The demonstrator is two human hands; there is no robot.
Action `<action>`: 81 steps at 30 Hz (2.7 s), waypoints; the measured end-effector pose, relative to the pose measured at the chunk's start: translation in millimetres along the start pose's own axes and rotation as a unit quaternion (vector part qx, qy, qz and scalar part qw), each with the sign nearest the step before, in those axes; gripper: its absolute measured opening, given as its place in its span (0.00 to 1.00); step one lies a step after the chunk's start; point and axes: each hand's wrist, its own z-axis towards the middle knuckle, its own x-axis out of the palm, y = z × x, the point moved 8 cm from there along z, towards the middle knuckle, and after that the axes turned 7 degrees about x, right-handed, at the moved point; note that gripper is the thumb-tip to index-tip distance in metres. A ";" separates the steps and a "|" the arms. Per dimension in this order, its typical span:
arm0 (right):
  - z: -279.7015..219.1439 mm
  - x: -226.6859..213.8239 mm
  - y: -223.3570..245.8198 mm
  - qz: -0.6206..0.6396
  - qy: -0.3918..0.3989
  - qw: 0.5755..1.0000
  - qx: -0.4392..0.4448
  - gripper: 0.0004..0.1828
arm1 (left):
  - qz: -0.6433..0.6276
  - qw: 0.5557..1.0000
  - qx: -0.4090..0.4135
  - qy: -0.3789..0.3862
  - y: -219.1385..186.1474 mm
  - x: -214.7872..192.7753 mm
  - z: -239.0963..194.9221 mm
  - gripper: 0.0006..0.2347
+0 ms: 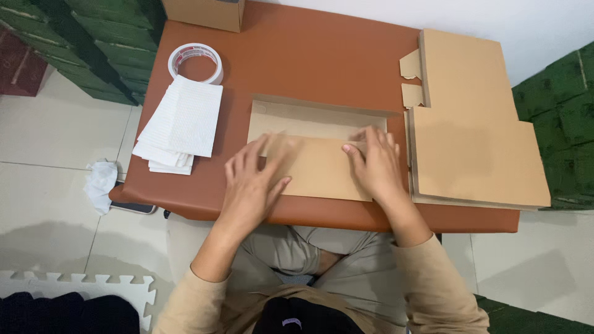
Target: The person assembles a flat cardboard sheet into a box by folding and tucking the flaps into place. They then place a white tissue inside the box, close the lid, and set the finished box aside. The person then picks up another flat cardboard sheet to begin the process again.
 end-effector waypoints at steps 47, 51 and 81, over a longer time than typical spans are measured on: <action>-56.0 -25.9 7.4 0.269 0.112 0.952 -0.093 0.71 | -0.199 0.978 -0.015 0.053 -3.6 -30.7 14.9 0.58; -47.1 -25.0 -19.9 0.463 0.024 0.886 -0.022 0.56 | -0.235 0.971 -0.017 0.043 -4.0 -29.2 14.2 0.55; -54.3 -9.8 -28.7 0.195 0.066 0.978 -0.039 0.10 | -0.178 0.979 -0.063 0.078 35.1 1.8 30.6 0.19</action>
